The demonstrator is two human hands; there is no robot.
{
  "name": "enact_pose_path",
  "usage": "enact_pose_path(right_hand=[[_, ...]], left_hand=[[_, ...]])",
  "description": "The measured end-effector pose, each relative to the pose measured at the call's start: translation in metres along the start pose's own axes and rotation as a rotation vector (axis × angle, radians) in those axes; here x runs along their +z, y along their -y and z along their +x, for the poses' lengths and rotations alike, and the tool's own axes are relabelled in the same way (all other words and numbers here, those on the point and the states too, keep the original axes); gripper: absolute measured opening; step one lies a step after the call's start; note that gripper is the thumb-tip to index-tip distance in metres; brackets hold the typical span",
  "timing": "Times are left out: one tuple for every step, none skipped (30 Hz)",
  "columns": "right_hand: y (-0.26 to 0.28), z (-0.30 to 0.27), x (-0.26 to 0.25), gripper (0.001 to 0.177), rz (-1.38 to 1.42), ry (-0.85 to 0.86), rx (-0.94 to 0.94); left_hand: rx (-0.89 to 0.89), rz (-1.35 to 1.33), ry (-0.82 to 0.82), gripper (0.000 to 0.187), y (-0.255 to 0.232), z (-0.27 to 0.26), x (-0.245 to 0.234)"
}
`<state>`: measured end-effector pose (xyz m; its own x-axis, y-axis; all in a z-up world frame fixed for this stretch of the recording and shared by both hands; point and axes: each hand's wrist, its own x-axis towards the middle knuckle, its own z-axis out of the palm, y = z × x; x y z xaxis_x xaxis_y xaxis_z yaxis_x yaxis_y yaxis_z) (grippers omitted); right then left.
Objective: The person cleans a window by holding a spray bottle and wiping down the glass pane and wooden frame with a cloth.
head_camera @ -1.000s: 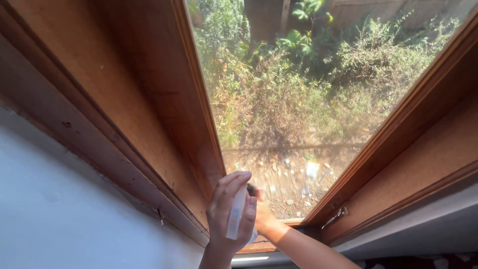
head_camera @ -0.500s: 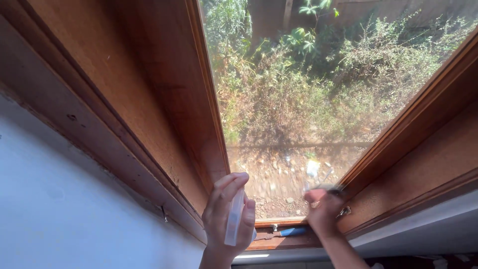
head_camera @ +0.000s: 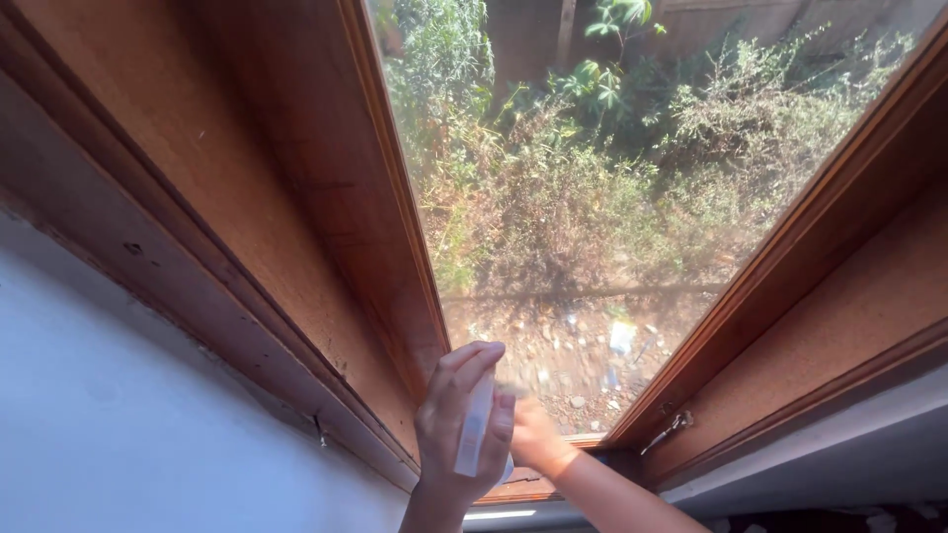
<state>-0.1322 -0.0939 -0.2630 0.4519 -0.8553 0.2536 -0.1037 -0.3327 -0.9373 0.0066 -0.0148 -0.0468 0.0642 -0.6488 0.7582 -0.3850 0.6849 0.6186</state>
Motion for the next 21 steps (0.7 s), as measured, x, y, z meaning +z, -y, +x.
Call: enact_pose_path(right_hand=[[-0.007,0.004,0.009,0.032,-0.308,-0.130,-0.270],[-0.016,0.009,0.022,0.035,-0.618,-0.259,-0.538],[-0.025,0.012,0.029,0.039,-0.931,-0.390,-0.809],[-0.035,0.011,0.031,0.038,-0.963,-0.365,-0.791],[-0.045,0.002,0.026,0.036,-0.998,-0.330,-0.768],[-0.055,-0.005,0.019,0.035,-1.033,-0.295,-0.745],[-0.066,-0.012,0.008,0.034,-1.031,-0.301,-0.730],[-0.075,-0.017,-0.008,0.034,-1.029,-0.307,-0.715],[-0.082,-0.025,-0.025,0.036,-1.025,-0.317,-0.702],[-0.083,-0.039,-0.044,0.040,-0.997,-0.367,-0.686],[-0.081,-0.048,-0.068,0.045,-0.976,-0.419,-0.678],[-0.077,-0.057,-0.087,0.046,-0.880,-0.598,-0.655],[-0.071,-0.066,-0.102,0.048,-0.776,-0.770,-0.624],[-0.063,-0.077,-0.117,0.052,-0.844,-0.867,-0.531],[-0.056,-0.085,-0.124,0.058,-0.908,-0.967,-0.435],[-0.050,-0.087,-0.124,0.056,-0.932,-0.950,-0.438],[-0.044,-0.090,-0.123,0.054,-0.955,-0.936,-0.438],[-0.039,-0.090,-0.120,0.052,-0.977,-0.923,-0.439],[-0.035,-0.083,-0.113,0.046,-0.958,-0.908,-0.361],[-0.035,-0.072,-0.102,0.040,-0.937,-0.892,-0.283],[-0.034,-0.061,-0.088,0.035,-0.912,-0.872,-0.207]], left_hand=[[-0.044,-0.004,0.007,0.039,0.000,0.000,-0.001],[-0.089,-0.007,0.015,0.039,-0.001,-0.001,-0.003],[-0.055,0.015,-0.007,0.040,-0.002,0.000,-0.006],[-0.021,0.036,-0.030,0.041,-0.003,0.001,-0.010],[0.004,0.052,-0.056,0.041,-0.004,0.001,-0.011],[0.030,0.076,-0.066,0.040,-0.002,0.003,-0.012],[0.046,0.098,-0.077,0.039,0.001,0.002,-0.014],[0.062,0.121,-0.088,0.038,0.002,0.000,-0.015],[0.026,0.090,-0.075,0.038,0.002,-0.002,-0.016],[-0.009,0.059,-0.062,0.038,0.002,-0.005,-0.017],[-0.036,0.023,-0.055,0.039,0.002,-0.004,-0.017],[-0.028,0.024,-0.050,0.039,0.002,-0.002,-0.016],[-0.024,0.025,-0.044,0.039,0.003,-0.002,-0.016],[-0.021,0.027,-0.037,0.040,0.004,-0.002,-0.015],[-0.011,0.032,-0.032,0.040,0.005,-0.002,-0.013],[-0.001,0.037,-0.027,0.039,0.005,-0.002,-0.011],[0.011,0.043,-0.019,0.039,0.006,0.000,-0.008],[0.017,0.029,-0.015,0.039,0.006,0.001,-0.007],[0.022,0.016,-0.011,0.039,0.006,0.001,-0.005],[0.026,0.004,-0.006,0.039,0.006,0.001,-0.004],[0.035,0.006,0.001,0.038,0.006,0.002,-0.002]])
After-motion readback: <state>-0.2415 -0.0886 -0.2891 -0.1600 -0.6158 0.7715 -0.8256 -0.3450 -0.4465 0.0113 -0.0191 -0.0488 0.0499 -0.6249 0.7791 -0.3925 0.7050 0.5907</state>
